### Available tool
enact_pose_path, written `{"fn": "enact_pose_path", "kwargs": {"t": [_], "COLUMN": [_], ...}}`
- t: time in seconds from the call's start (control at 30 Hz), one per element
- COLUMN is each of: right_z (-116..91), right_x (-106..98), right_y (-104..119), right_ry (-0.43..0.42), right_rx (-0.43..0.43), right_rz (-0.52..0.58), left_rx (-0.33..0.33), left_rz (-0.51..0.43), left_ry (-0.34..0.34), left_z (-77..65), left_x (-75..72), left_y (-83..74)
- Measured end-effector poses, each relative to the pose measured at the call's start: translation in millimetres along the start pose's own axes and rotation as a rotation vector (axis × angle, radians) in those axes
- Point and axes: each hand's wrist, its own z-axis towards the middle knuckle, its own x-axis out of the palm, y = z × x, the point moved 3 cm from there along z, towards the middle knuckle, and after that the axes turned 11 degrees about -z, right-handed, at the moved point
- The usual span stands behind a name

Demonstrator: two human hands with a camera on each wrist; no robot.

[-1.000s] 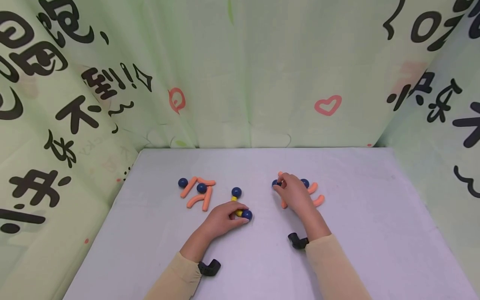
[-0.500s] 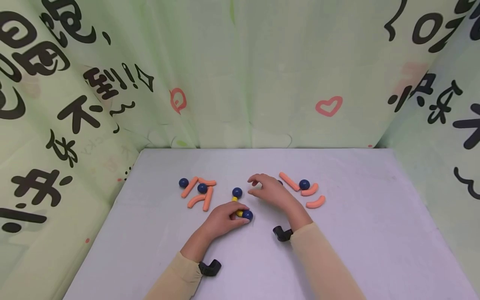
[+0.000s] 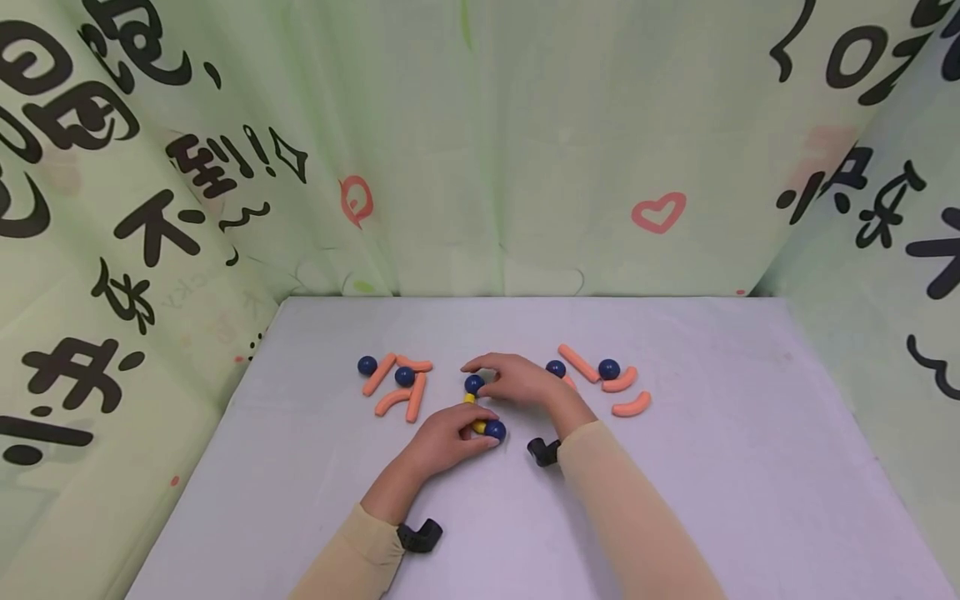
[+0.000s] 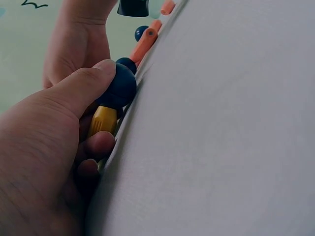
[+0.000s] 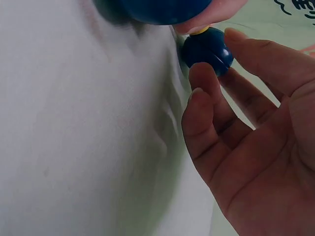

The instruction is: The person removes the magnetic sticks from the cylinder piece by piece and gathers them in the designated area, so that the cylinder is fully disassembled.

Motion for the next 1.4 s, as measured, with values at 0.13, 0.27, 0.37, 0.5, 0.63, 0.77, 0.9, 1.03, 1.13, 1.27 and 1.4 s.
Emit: {"fn": "enact_pose_path", "kwargs": {"t": [0.13, 0.27, 0.37, 0.5, 0.63, 0.77, 0.9, 1.03, 1.13, 1.27, 1.4], "right_z": [4.4, 5.5, 7.6, 10.4, 11.8, 11.9, 10.9, 10.8, 11.1, 10.4, 8.7], "right_x": [3.5, 5.3, 6.2, 6.3, 6.9, 6.9, 6.3, 5.7, 5.9, 6.0, 5.4], "right_y": [1.7, 2.6, 1.5, 0.7, -0.5, -1.4, -1.0, -1.2, -2.3, -6.2, -10.1], "right_ry": [0.023, 0.009, -0.008, -0.031, -0.047, -0.056, -0.056, -0.052, -0.043, -0.038, -0.048], "right_rx": [-0.028, -0.037, -0.036, -0.04, -0.036, -0.028, -0.027, -0.023, -0.02, 0.012, 0.044], "right_rz": [-0.009, -0.02, -0.023, -0.031, -0.043, -0.058, -0.062, -0.064, -0.058, -0.02, 0.018], "left_rx": [0.002, 0.018, 0.025, 0.025, 0.021, 0.013, 0.017, 0.021, 0.019, 0.006, 0.002], "left_rz": [-0.002, 0.0, 0.002, 0.0, -0.005, -0.002, 0.002, -0.001, -0.003, -0.003, 0.002], "left_ry": [0.001, 0.001, -0.001, -0.002, 0.002, 0.008, 0.012, 0.008, 0.006, 0.008, 0.008], "left_z": [-0.1, 0.0, 0.2, 0.7, 1.0, 1.4, 2.0, 2.2, 2.0, 1.3, 1.3], "left_x": [0.3, 0.3, -0.2, -1.3, -1.3, -0.9, -1.0, -1.9, -2.4, -2.5, -1.8], "left_y": [0.6, 0.3, 0.5, 0.8, 1.0, 1.1, 1.2, 1.5, 1.4, 1.1, 1.5]}}
